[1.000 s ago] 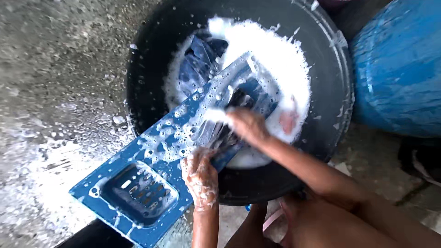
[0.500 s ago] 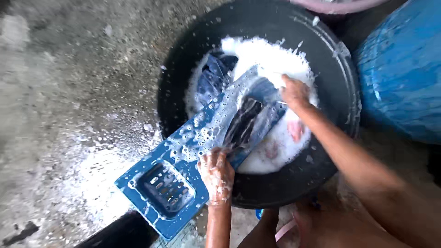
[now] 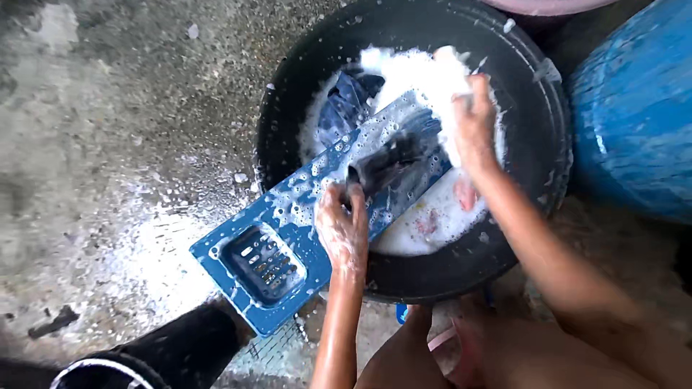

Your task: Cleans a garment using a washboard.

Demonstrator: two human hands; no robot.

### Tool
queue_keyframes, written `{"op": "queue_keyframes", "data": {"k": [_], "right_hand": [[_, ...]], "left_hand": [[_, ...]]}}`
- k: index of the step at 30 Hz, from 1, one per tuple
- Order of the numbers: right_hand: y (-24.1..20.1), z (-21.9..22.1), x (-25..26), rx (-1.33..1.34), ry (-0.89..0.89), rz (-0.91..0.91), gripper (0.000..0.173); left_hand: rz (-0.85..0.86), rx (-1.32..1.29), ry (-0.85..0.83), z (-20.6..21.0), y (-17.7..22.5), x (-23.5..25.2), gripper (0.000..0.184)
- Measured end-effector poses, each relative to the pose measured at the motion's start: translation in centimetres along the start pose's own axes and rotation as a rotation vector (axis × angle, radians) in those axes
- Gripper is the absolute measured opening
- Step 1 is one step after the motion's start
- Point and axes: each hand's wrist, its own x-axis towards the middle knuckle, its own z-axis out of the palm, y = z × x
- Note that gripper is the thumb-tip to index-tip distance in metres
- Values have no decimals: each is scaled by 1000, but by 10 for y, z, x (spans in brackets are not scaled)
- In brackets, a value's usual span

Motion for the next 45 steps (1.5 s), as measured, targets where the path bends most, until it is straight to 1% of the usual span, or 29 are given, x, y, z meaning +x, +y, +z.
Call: {"op": "queue_keyframes", "data": {"k": [3, 5, 6, 8, 10, 11, 12, 14, 16, 17, 18, 20, 22, 23, 25, 27, 28, 29, 31, 33, 34, 35, 36, 38, 39, 40, 41, 43, 45], "right_hand": [[-24, 60, -92, -131, -224, -381, 38], [3, 97, -126, -208, -303, -643, 31], [21, 100, -116, -266, -306, -695, 30], [46, 88, -65, -443, -251, -536, 31], [48, 72, -13, -553, -263, -240, 38], [41, 68, -5, -558, -245, -172, 38], [27, 69, -12, -525, -221, -184, 37], [7, 85, -70, -376, -199, -433, 28], [21, 105, -110, -254, -228, -710, 22], [35, 105, -103, -266, -219, -744, 23], [49, 100, -82, -337, -183, -694, 24], [65, 78, -24, -546, -187, -389, 33], [55, 62, 14, -615, -197, -151, 39], [40, 61, 9, -585, -177, -156, 39], [17, 73, -54, -445, -163, -399, 32], [25, 99, -100, -280, -192, -704, 21], [38, 102, -98, -256, -195, -753, 21], [52, 98, -80, -307, -178, -713, 22], [70, 75, -19, -544, -205, -404, 33], [68, 54, 29, -627, -220, -101, 41], [59, 50, 34, -613, -198, -66, 42], [45, 53, 19, -569, -175, -110, 42], [32, 63, -14, -499, -154, -233, 40], [27, 91, -79, -326, -123, -579, 27], [36, 100, -87, -279, -121, -683, 22], [50, 98, -79, -297, -119, -682, 23], [63, 89, -56, -397, -118, -585, 26], [82, 57, 8, -609, -216, -201, 40], [87, 25, 59, -628, -208, 42, 45]], "left_hand": [[42, 313, 116, 11, -43, -30, 29], [50, 424, 165, 14, -55, -37, 26], [59, 456, 178, 16, -59, -39, 27], [89, 488, 166, 20, -60, -39, 27], [103, 487, 139, 25, -57, -36, 27], [107, 486, 137, 27, -55, -35, 27], [111, 478, 150, 30, -54, -33, 26], [104, 453, 156, 30, -56, -36, 26], [97, 437, 152, 28, -60, -37, 25], [100, 432, 143, 27, -61, -37, 24], [97, 432, 132, 28, -61, -38, 25], [98, 441, 114, 27, -60, -38, 25], [110, 458, 135, 27, -56, -34, 26], [106, 459, 145, 29, -54, -31, 26], [95, 469, 140, 29, -55, -35, 26], [100, 468, 138, 28, -57, -35, 26], [110, 459, 124, 27, -58, -36, 26], [109, 456, 111, 26, -58, -37, 26], [109, 472, 105, 26, -58, -38, 25], [127, 480, 127, 26, -54, -34, 25], [135, 473, 140, 28, -52, -32, 25], [137, 467, 143, 29, -51, -32, 25], [138, 466, 134, 28, -53, -34, 25], [154, 465, 127, 27, -57, -35, 27], [166, 464, 127, 26, -59, -35, 28], [159, 466, 109, 25, -59, -36, 27], [149, 461, 107, 25, -59, -36, 26], [149, 443, 127, 24, -56, -35, 23], [157, 383, 158, 23, -51, -29, 22]]}}
